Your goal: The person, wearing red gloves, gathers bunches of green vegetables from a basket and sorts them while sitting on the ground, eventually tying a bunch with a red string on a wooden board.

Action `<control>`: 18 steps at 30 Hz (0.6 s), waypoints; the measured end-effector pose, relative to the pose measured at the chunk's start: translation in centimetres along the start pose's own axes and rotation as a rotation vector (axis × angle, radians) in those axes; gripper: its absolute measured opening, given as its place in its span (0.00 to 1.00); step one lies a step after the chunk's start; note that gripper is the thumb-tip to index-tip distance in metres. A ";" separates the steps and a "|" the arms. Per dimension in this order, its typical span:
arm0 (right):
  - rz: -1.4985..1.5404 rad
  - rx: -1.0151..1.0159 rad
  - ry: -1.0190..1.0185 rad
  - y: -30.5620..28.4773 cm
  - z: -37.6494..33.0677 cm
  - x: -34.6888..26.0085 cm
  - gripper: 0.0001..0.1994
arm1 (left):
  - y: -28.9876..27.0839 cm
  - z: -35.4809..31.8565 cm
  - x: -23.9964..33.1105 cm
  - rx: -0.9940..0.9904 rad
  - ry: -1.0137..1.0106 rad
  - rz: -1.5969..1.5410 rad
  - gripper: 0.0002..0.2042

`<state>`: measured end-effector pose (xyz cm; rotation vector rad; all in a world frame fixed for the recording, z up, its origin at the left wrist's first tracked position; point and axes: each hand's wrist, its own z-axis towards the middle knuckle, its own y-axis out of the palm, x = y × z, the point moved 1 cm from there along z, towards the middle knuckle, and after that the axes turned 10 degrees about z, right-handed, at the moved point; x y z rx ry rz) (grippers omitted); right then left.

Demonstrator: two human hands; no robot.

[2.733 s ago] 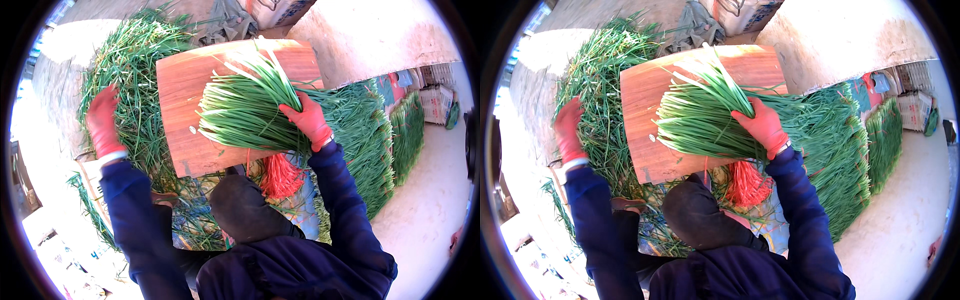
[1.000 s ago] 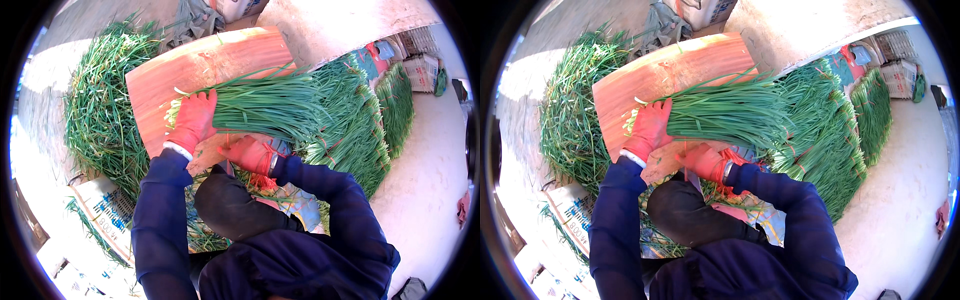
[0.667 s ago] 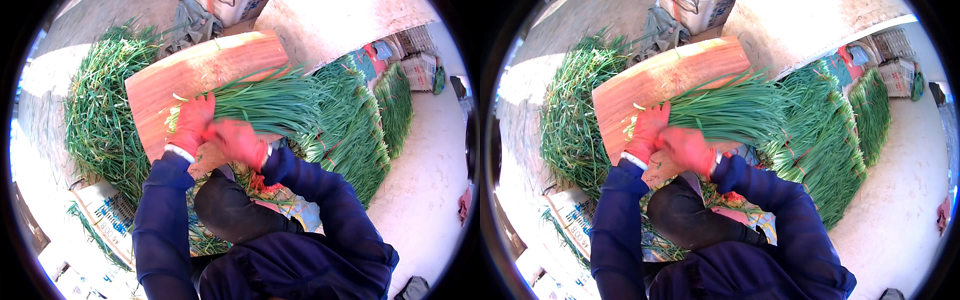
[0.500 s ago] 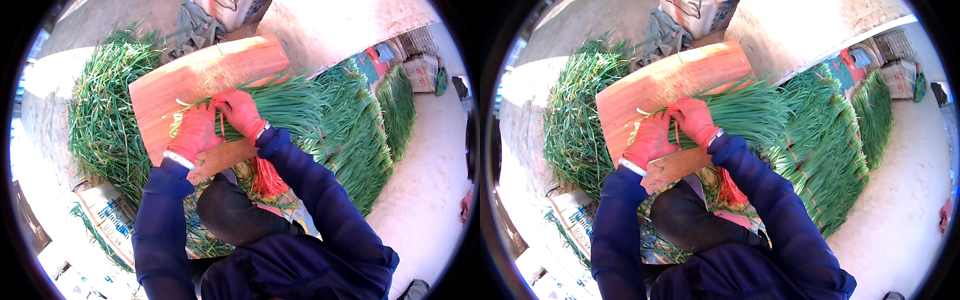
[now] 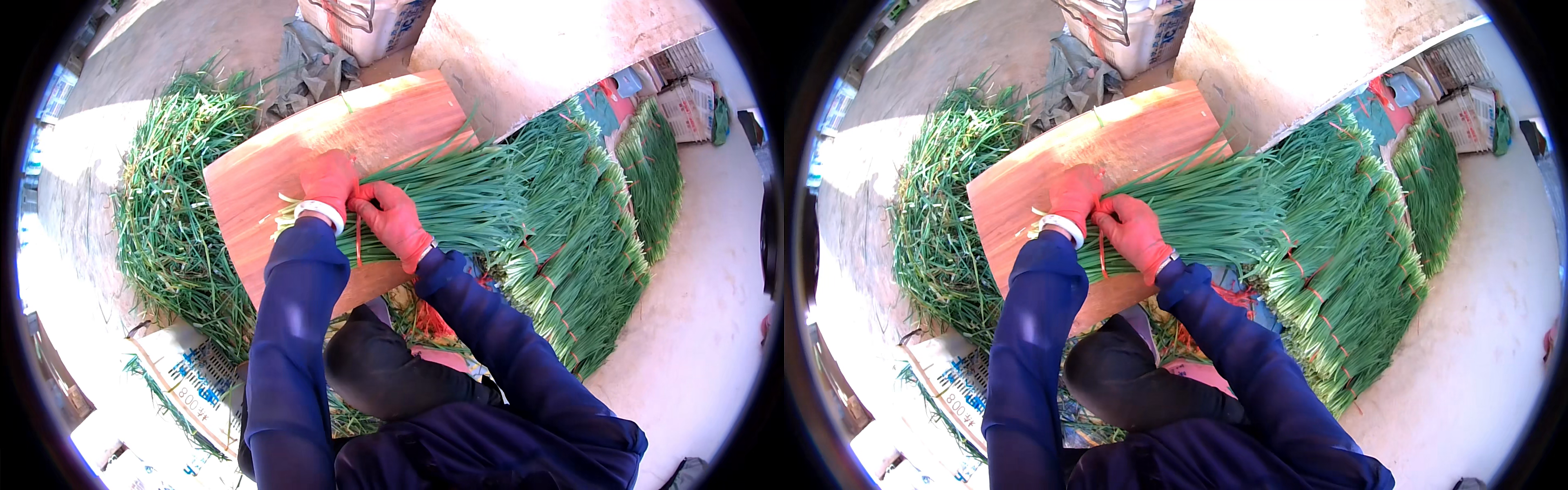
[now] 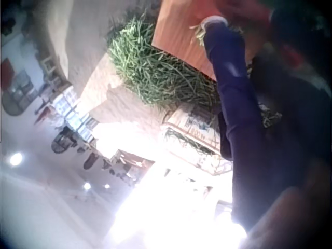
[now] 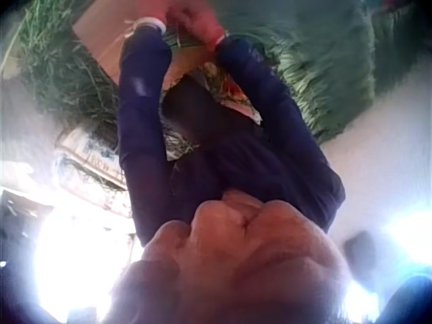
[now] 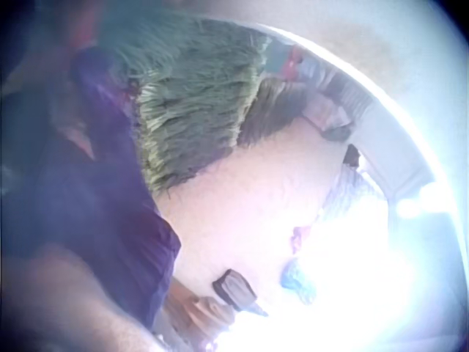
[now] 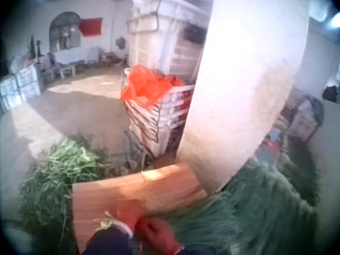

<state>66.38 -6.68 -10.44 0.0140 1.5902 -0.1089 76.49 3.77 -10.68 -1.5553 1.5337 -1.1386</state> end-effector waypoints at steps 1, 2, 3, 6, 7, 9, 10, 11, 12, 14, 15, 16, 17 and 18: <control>0.089 0.020 0.033 0.1 0.2 0.8 0.07 | 0.2 0.0 -0.8 0.016 0.023 -0.138 0.16; 0.177 0.043 0.066 0.1 0.5 0.9 0.07 | 0.5 -0.1 -1.5 0.031 0.048 -0.277 0.14; 0.167 0.050 0.160 -0.2 0.5 0.9 0.08 | 0.9 -0.3 -2.2 0.046 0.071 -0.416 0.13; -0.161 0.029 0.266 -0.6 1.1 -0.8 0.08 | 1.2 -1.8 -3.3 -0.012 0.092 -0.865 0.09; -0.207 0.009 0.309 -0.7 1.5 -1.2 0.10 | 0.8 -2.2 -3.3 -0.014 0.096 -0.880 0.08; -0.301 -0.052 0.315 -0.6 2.0 -1.2 0.12 | 0.2 -3.2 -3.0 0.033 0.115 -0.796 0.08; -0.351 -0.084 0.315 -0.6 2.4 -1.2 0.13 | -0.2 -3.7 -2.9 0.059 0.124 -0.758 0.08; -0.412 -0.114 0.329 -0.6 2.7 -1.2 0.14 | 0.0 -3.7 -3.0 0.066 0.123 -0.750 0.07; -0.421 -0.132 0.343 -0.7 2.9 -1.2 0.14 | 0.1 -3.6 -3.0 0.072 0.124 -0.742 0.07; -0.438 -0.176 0.369 -0.7 3.1 -1.4 0.14 | 0.2 -3.5 -3.3 0.081 0.118 -0.733 0.07; -0.469 -0.184 0.379 -0.5 3.2 -1.5 0.13 | 0.4 -3.4 -3.3 0.081 0.116 -0.732 0.07; -0.501 -0.191 0.389 -0.4 3.4 -1.7 0.13 | 0.5 -3.4 -3.4 0.082 0.115 -0.732 0.07; -0.533 -0.199 0.398 -0.3 3.5 -1.9 0.13 | 0.7 -3.3 -3.5 0.080 0.105 -0.782 0.07; -0.560 -0.207 0.406 -0.2 3.7 -2.0 0.13 | 0.9 -3.2 -3.5 0.079 0.094 -0.831 0.07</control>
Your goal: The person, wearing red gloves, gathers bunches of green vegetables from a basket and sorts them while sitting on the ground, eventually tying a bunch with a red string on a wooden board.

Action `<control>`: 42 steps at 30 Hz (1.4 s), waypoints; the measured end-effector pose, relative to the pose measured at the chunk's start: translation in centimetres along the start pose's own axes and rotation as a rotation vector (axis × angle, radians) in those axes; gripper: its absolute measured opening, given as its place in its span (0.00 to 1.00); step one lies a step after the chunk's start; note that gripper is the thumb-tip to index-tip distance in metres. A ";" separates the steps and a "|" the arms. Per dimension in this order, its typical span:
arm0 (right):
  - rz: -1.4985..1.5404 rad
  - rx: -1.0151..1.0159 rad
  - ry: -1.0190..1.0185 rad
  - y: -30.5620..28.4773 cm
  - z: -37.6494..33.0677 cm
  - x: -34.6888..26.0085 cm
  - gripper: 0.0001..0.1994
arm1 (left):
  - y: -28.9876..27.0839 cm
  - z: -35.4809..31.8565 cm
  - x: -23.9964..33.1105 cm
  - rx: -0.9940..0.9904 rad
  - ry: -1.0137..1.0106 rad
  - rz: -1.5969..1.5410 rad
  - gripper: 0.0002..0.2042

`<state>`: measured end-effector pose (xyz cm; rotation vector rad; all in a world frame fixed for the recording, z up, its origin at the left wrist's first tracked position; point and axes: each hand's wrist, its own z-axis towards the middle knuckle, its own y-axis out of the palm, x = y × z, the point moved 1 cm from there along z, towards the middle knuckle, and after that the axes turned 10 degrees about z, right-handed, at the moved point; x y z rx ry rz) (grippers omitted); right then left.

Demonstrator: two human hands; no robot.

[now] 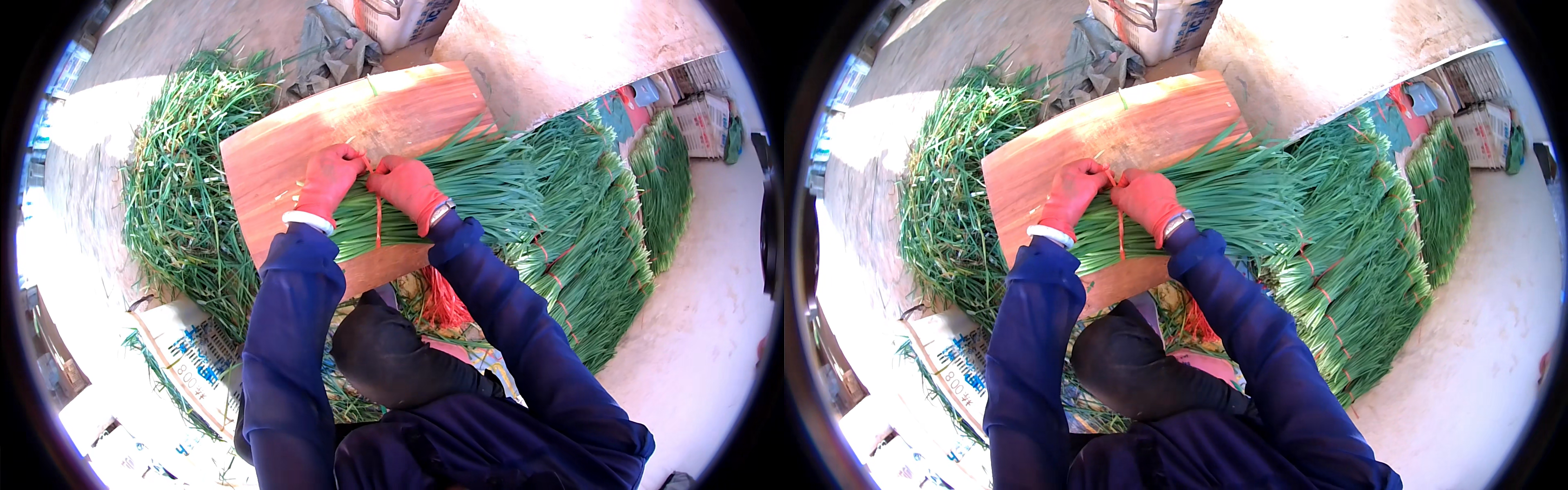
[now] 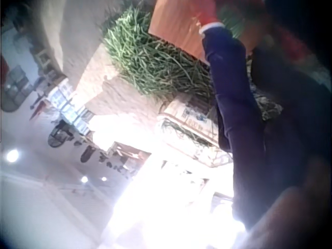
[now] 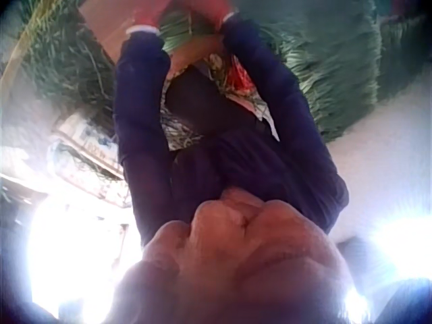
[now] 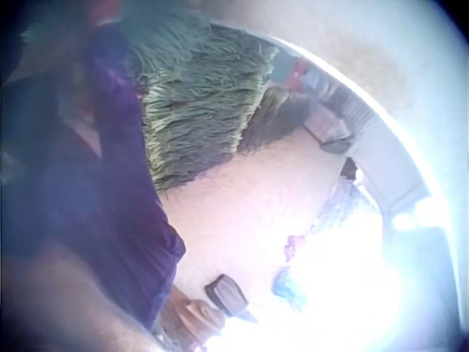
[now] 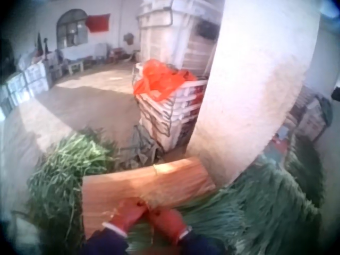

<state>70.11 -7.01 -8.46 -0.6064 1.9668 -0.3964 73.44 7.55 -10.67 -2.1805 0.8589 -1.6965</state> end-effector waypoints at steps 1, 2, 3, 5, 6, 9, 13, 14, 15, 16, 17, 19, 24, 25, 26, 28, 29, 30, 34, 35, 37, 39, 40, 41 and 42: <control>-0.028 -0.002 0.010 -0.1 0.2 -0.1 0.13 | 0.1 0.0 0.0 0.003 -0.010 -0.049 0.08; -0.056 -0.005 0.020 -0.2 0.3 -0.2 0.13 | 0.1 0.0 0.0 -0.009 -0.005 -0.030 0.07; -0.053 -0.004 0.016 -0.2 0.4 -0.3 0.13 | 0.2 0.0 0.0 -0.022 0.000 -0.012 0.06; -0.046 -0.002 0.012 -0.2 0.6 -0.1 0.14 | 0.1 -0.3 0.7 -0.064 0.026 0.027 0.05; -0.030 0.000 0.000 -0.3 0.7 0.0 0.13 | 0.1 -0.6 0.9 -0.090 0.047 0.048 0.04; 0.019 0.008 -0.038 -0.4 0.6 0.4 0.13 | -0.2 -0.8 0.9 -0.152 0.112 0.104 0.05; 0.032 0.035 -0.092 -0.1 -0.2 0.3 0.13 | -1.4 -0.5 0.4 -0.290 0.143 -0.081 0.08; 0.023 0.049 -0.105 -0.2 -0.3 0.3 0.14 | -1.3 -0.5 0.8 -0.281 0.088 -0.036 0.09; 0.019 0.056 -0.108 -0.1 -0.3 0.6 0.14 | -1.2 -0.4 1.3 -0.271 0.033 0.008 0.09; 0.014 0.066 -0.114 0.0 -0.2 0.7 0.14 | -1.2 -0.4 2.0 -0.259 -0.019 0.053 0.10; 0.010 0.075 -0.121 0.1 -0.2 0.8 0.14 | -1.2 -0.5 2.4 -0.220 -0.011 0.098 0.10; 0.042 0.099 -0.144 0.2 -0.3 0.7 0.13 | -1.3 -1.0 3.0 -0.144 0.000 0.184 0.10; 0.027 0.302 -0.445 0.6 -1.7 -1.0 0.12 | -2.2 -2.4 3.4 0.003 0.156 0.287 0.14; 0.034 0.276 -0.419 0.7 -1.7 -1.2 0.12 | -2.4 -2.6 3.5 0.030 0.209 0.296 0.15; 0.042 0.249 -0.393 0.9 -1.6 -1.4 0.12 | -2.6 -2.8 3.2 0.059 0.198 0.185 0.15; 0.254 0.233 -0.368 1.3 -0.9 -0.1 0.10 | -2.7 -3.4 2.6 0.115 0.186 -0.036 0.18; 0.383 0.216 -0.333 1.2 -0.2 0.9 0.09 | -3.7 -4.6 4.4 0.067 0.095 0.099 0.30; 0.512 0.201 -0.298 1.0 0.3 2.1 0.09 | -3.2 -5.0 4.5 0.068 0.253 0.356 0.35; -0.045 0.285 -0.737 -0.3 -1.9 -1.4 0.04 | -2.1 -8.2 3.8 -0.135 0.395 1.164 0.54; -0.003 0.276 -0.846 -0.6 -2.4 -2.1 0.03 | -1.3 -8.6 3.5 -0.112 0.413 1.231 0.54; 0.059 0.220 -0.798 -0.5 -2.8 -2.4 0.03 | -0.7 -8.6 3.3 -0.105 0.425 1.303 0.52; 0.106 0.162 -0.768 -0.5 -3.8 -2.3 0.03 | 0.3 -8.2 3.0 -0.084 0.407 1.291 0.50; 0.127 0.129 -0.769 -0.4 -5.2 -2.7 0.03 | 0.6 -7.8 2.8 -0.071 0.394 1.287 0.48; 0.153 0.094 -0.764 0.2 -7.0 -2.7 0.03 | 0.4 -7.4 2.5 -0.083 0.401 1.260 0.47; 0.018 0.082 -0.950 0.9 -9.1 -1.8 0.05 | -0.3 -6.5 2.4 -0.081 0.402 1.235 0.46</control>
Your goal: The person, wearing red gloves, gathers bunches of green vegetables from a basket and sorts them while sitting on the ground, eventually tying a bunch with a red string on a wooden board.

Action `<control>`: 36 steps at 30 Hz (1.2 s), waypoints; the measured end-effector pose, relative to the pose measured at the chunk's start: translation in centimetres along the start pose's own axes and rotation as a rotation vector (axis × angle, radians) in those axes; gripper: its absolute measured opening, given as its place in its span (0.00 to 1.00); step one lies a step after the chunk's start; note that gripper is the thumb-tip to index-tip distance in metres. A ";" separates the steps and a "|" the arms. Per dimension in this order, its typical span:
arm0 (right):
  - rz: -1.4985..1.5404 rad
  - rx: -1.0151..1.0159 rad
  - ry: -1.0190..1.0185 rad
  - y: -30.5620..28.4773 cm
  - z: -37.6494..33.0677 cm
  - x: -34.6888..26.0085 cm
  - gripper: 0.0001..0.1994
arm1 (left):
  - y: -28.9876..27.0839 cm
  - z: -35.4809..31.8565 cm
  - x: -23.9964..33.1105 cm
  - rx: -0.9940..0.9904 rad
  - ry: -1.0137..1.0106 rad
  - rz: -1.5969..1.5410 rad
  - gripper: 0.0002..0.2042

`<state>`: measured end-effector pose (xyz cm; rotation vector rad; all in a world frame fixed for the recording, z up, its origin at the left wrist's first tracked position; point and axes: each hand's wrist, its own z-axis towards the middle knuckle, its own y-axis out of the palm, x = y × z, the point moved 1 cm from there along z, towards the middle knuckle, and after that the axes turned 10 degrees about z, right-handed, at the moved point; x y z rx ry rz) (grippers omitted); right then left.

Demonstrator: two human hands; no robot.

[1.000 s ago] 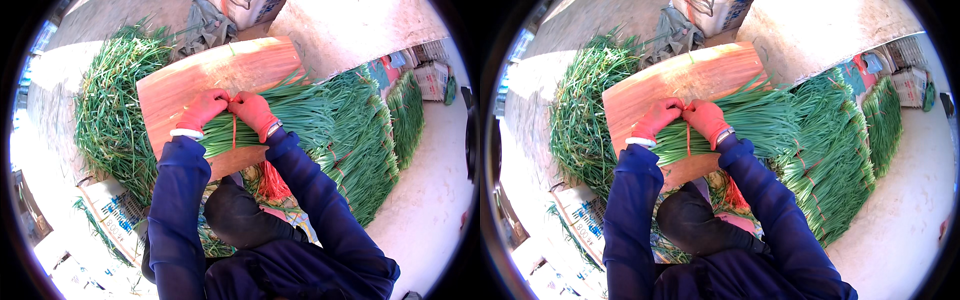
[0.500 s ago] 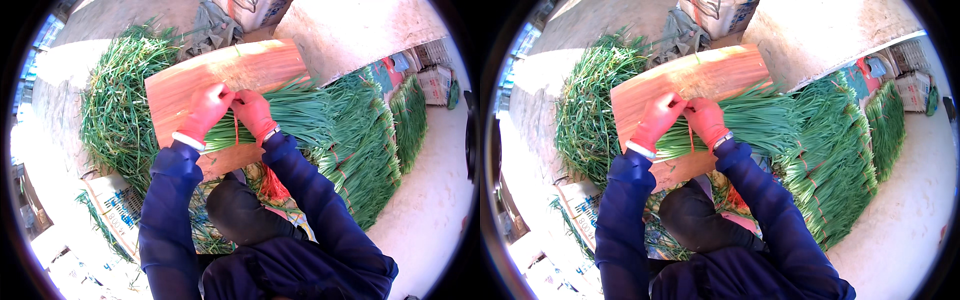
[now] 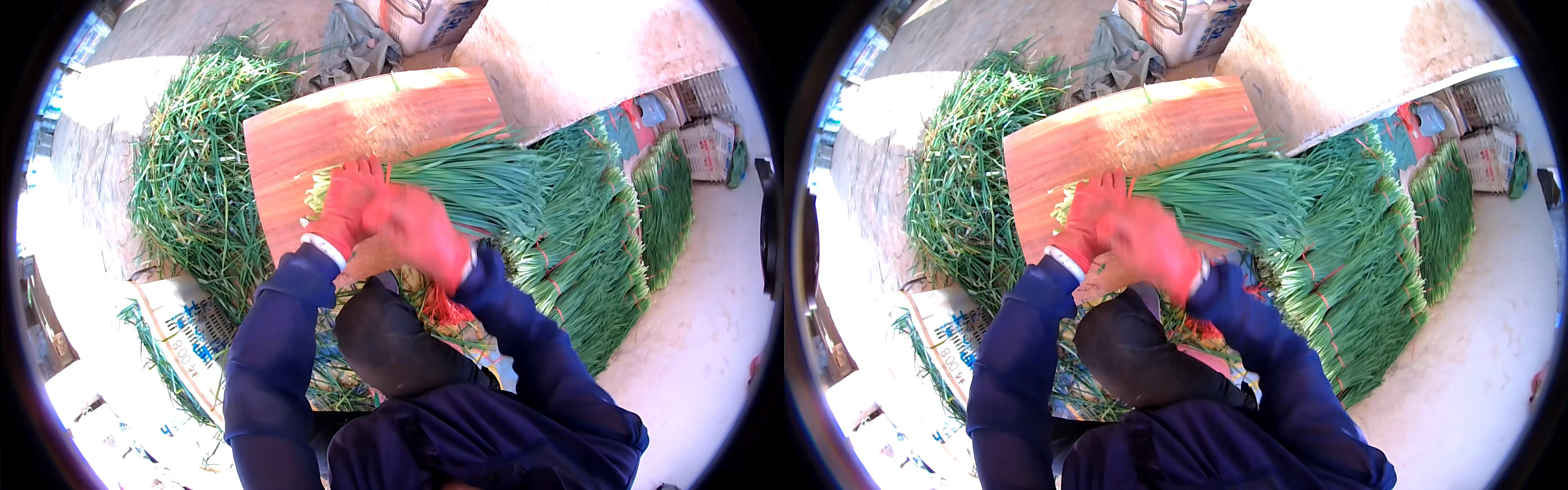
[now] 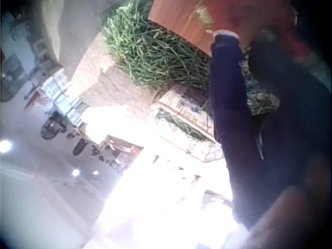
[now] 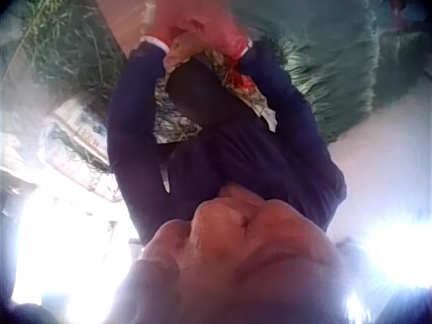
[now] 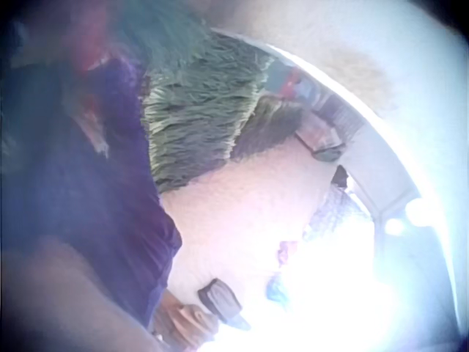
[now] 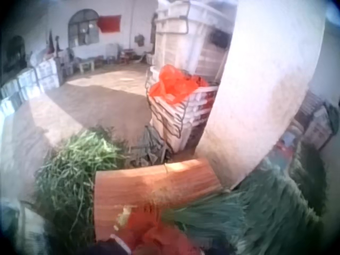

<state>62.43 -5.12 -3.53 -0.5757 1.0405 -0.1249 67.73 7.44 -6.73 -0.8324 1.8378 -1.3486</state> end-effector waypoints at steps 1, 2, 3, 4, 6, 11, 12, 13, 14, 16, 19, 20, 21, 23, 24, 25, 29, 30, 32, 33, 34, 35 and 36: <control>-0.008 -0.025 -0.045 -0.2 -1.9 -2.3 0.06 | 0.1 0.6 0.0 0.008 0.017 -0.034 0.45; 0.128 -0.065 0.077 -0.2 -4.6 -2.7 0.05 | -0.2 0.7 0.3 0.004 0.032 -0.012 0.45; 0.261 -0.112 0.182 -0.5 -6.3 -2.0 0.05 | -0.8 0.9 0.3 0.010 0.033 0.013 0.44; 0.357 -0.051 0.247 -1.3 -7.1 -1.6 0.04 | -0.6 0.6 0.5 -0.001 0.035 0.028 0.44; 0.544 0.089 0.373 -2.8 -8.2 -1.3 0.03 | -0.5 0.4 0.3 -0.068 0.054 0.012 0.46; 0.957 0.277 0.997 -2.6 -8.7 -0.2 0.12 | -3.5 2.0 -2.6 -0.159 0.073 -0.443 0.44; 1.047 0.198 1.081 -2.1 -8.4 0.1 0.15 | -3.1 2.7 -2.8 -0.128 0.059 -0.442 0.40; 1.132 0.123 1.167 -1.7 -8.0 0.2 0.18 | -2.1 3.7 -2.6 -0.095 0.051 -0.444 0.37; 1.222 0.039 1.248 -1.1 -7.4 0.0 0.21 | -1.1 4.0 -2.4 -0.063 0.037 -0.440 0.34; 1.371 0.082 1.176 2.0 -7.9 2.8 0.27 | 1.5 2.5 -0.8 0.161 0.040 -0.454 0.31; 1.464 0.255 1.012 3.6 -7.4 3.6 0.31 | 0.2 -0.2 0.8 0.093 0.058 -0.582 0.31; 1.346 0.293 0.919 3.7 -7.0 2.9 0.30 | -0.7 -1.4 0.8 -0.003 0.042 -0.642 0.32; 1.226 0.328 0.824 3.7 -6.7 2.2 0.30 | -0.7 -2.4 0.5 0.044 0.046 -0.727 0.32; 1.080 0.361 0.631 3.6 -6.0 1.6 0.34 | -2.2 -3.9 0.2 0.327 0.045 -0.838 0.33; 0.957 0.344 0.560 2.9 -5.6 1.8 0.33 | -3.0 -4.5 0.0 0.470 0.046 -0.889 0.33; 0.842 0.323 0.485 2.1 -4.8 1.7 0.33 | -4.7 -5.4 -0.5 0.505 0.038 -0.908 0.38; 0.736 0.329 0.244 -2.3 -0.2 -0.5 0.31 | -7.9 -4.6 -1.8 0.650 0.038 -1.172 0.43; 0.596 0.298 0.287 -2.8 0.3 -0.7 0.30 | -8.2 -3.9 -2.5 0.651 0.068 -1.298 0.44; 0.301 0.250 0.353 -4.0 1.4 -1.0 0.27 | -8.2 -3.4 -3.3 0.570 0.055 -1.421 0.46; 0.711 0.314 0.339 -2.8 2.1 -0.2 0.25 | -7.0 -3.5 -3.7 0.484 0.001 -1.419 0.46; 0.589 0.240 0.378 -2.1 2.1 1.5 0.24 | -5.6 -3.0 -3.8 0.401 -0.041 -1.418 0.47; 0.471 0.166 0.423 -0.9 1.4 3.8 0.24 | -2.3 -2.2 -3.0 0.323 -0.023 -1.646 0.48; 0.410 0.106 0.479 0.5 -0.4 6.7 0.23 | 0.9 -1.8 -2.0 0.395 -0.033 -1.587 0.46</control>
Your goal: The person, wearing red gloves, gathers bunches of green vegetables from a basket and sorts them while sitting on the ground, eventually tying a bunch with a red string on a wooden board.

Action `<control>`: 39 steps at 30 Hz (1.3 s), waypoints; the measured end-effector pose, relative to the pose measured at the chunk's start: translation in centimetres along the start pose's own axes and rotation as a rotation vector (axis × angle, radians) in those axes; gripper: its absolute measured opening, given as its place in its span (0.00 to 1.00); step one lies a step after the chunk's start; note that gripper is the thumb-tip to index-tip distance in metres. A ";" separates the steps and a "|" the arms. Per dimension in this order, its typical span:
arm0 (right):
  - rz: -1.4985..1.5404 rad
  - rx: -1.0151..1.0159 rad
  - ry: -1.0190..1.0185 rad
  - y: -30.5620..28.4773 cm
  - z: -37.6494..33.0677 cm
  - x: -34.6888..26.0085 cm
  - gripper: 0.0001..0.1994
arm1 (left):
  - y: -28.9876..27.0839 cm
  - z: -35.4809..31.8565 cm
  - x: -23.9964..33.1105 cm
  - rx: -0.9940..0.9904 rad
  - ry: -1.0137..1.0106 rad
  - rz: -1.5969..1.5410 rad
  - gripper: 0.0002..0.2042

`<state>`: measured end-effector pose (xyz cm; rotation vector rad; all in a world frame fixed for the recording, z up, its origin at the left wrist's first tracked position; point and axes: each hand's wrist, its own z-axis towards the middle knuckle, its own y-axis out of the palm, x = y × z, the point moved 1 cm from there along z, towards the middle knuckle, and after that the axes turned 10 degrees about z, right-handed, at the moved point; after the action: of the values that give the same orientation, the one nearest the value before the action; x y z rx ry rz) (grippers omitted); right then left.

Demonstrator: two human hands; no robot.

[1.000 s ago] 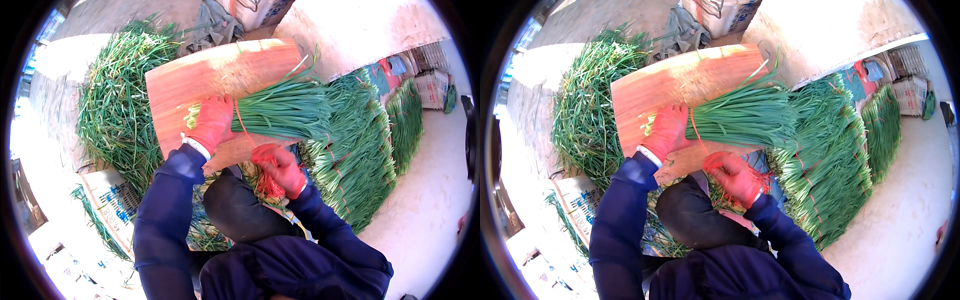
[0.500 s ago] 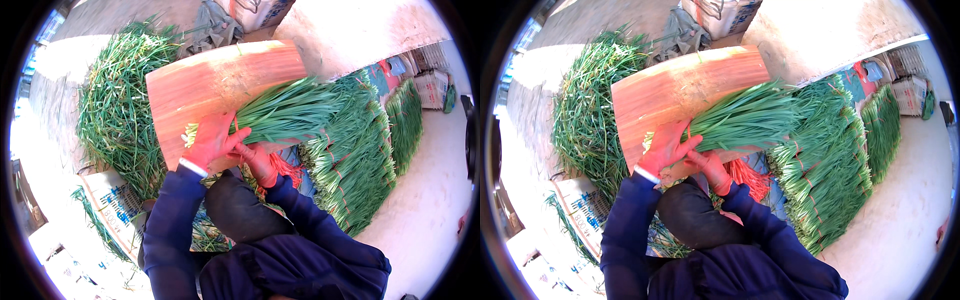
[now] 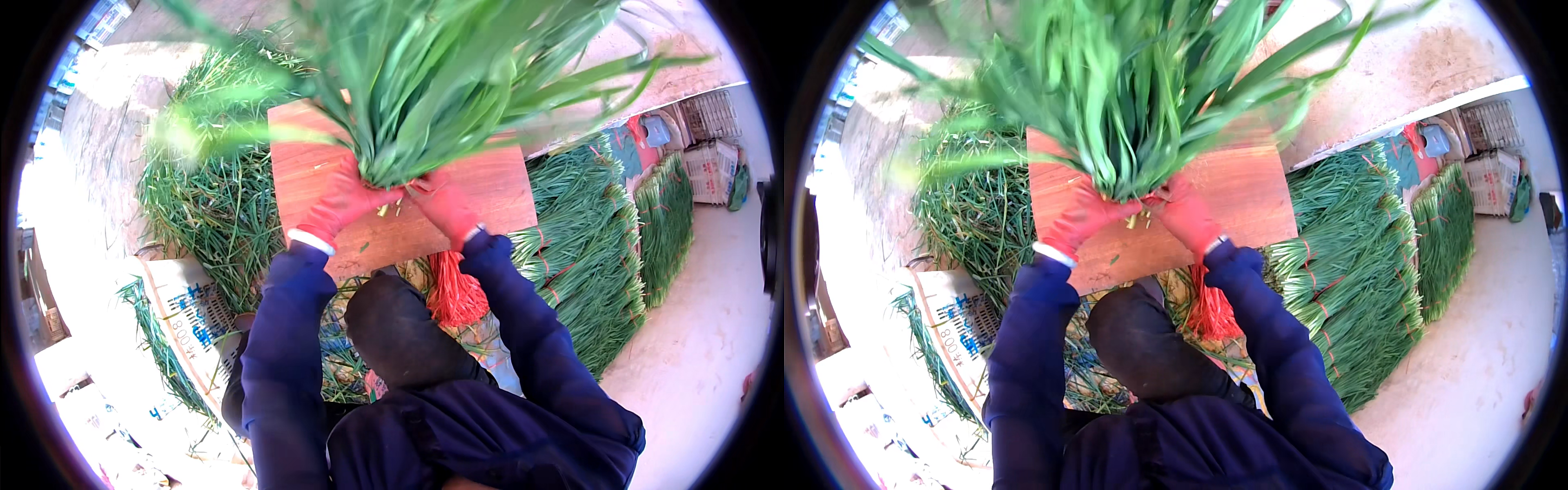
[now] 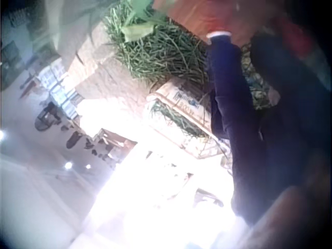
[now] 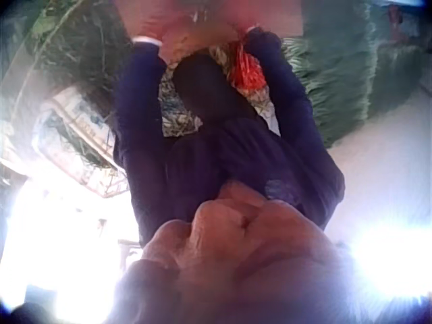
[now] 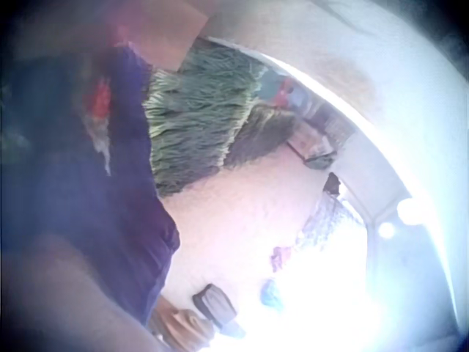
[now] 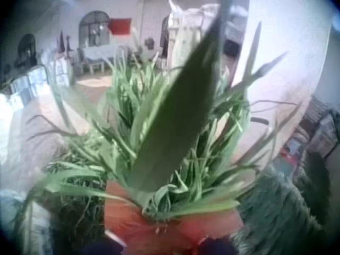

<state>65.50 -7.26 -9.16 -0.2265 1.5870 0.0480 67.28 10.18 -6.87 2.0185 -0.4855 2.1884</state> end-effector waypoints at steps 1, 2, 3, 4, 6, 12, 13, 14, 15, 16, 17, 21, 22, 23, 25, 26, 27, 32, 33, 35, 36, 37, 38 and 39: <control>-0.061 -0.053 0.050 0.8 -0.1 3.1 0.23 | 0.0 -1.4 -2.3 0.063 0.046 0.070 0.45; -0.082 -0.085 0.108 0.7 0.1 5.6 0.23 | 0.3 -1.8 -2.0 0.079 0.047 0.115 0.43; -0.064 -0.167 0.100 -0.5 -0.2 7.7 0.23 | 0.2 -1.1 -1.9 0.101 0.076 0.164 0.41; -0.038 -0.250 0.128 -1.0 -1.2 9.3 0.23 | 0.4 -1.8 -1.0 0.065 -0.001 0.187 0.39; -0.035 -0.287 0.114 0.4 -1.3 8.1 0.23 | -0.4 -3.0 -3.4 0.034 -0.009 0.605 0.29; 0.133 -0.011 -0.003 2.4 -2.6 -0.8 0.25 | -3.9 -2.4 -5.8 -0.075 -0.317 -0.768 0.25; 0.172 0.040 -0.007 2.4 -2.7 -2.6 0.25 | -4.1 -1.5 -2.5 -0.196 -0.328 -0.456 0.27; 0.183 0.127 -0.007 1.0 -2.7 -3.3 0.25 | -2.9 1.3 2.3 -0.347 -0.307 -0.157 0.29; 0.236 0.148 0.018 1.5 -2.9 -3.9 0.26 | -3.3 2.2 7.1 -0.449 -0.306 0.167 0.31; 0.286 0.105 0.124 2.1 -3.1 -3.7 0.26 | -3.7 2.5 9.4 -0.539 -0.292 0.495 0.33; 0.335 0.063 0.229 2.6 -3.2 -3.7 0.26 | -4.3 2.3 7.5 -0.518 -0.233 0.393 0.35; 0.269 -0.035 0.612 2.7 -3.3 0.4 0.16 | -3.7 -0.1 1.6 -0.438 -0.439 0.373 0.45; 0.238 -0.048 0.730 2.1 -3.3 0.8 0.14 | -3.3 0.0 1.5 -0.429 -0.441 0.434 0.45; 0.236 -0.057 0.711 1.3 -3.5 1.0 0.13 | -3.0 0.0 1.3 -0.418 -0.442 0.495 0.44; 0.232 -0.077 0.675 -0.5 -4.1 1.1 0.12 | -2.4 -0.2 1.6 -0.321 -0.338 0.632 0.36; 0.230 -0.107 0.650 -1.0 -4.1 0.5 0.12 | -2.5 -0.1 1.7 -0.322 -0.366 0.634 0.36; 0.226 -0.135 0.625 -1.6 -4.1 -0.3 0.11 | -2.6 0.2 1.8 -0.324 -0.393 0.635 0.35; 0.173 -0.224 0.372 -2.2 -4.2 0.9 0.10 | -0.4 3.9 0.6 -0.289 -0.506 0.660 0.42; 0.184 -0.232 0.374 -2.1 -4.5 1.4 0.10 | 0.2 4.3 0.6 -0.242 -0.382 0.608 0.42; 0.213 -0.261 0.377 -0.8 -4.9 1.9 0.10 | 0.6 4.7 -0.9 -0.079 -0.234 0.651 0.41; 0.203 -0.240 0.376 -0.6 -4.8 1.8 0.11 | 0.3 4.5 -1.7 0.005 -0.162 0.675 0.40; 0.188 -0.187 0.390 -1.8 -5.1 2.0 0.11 | 0.5 4.7 -0.7 0.002 -0.272 0.667 0.41; 0.171 -0.118 0.399 -3.3 -5.3 2.0 0.11 | 0.8 5.2 2.2 -0.013 -0.370 0.660 0.42; 0.129 -0.093 0.336 -3.6 -5.6 1.4 0.10 | 0.5 4.5 4.0 -0.008 -0.483 0.664 0.44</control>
<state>60.63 -11.90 -10.00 -0.2116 1.9355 0.1922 71.00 7.80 -2.71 2.6662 -1.3884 1.9217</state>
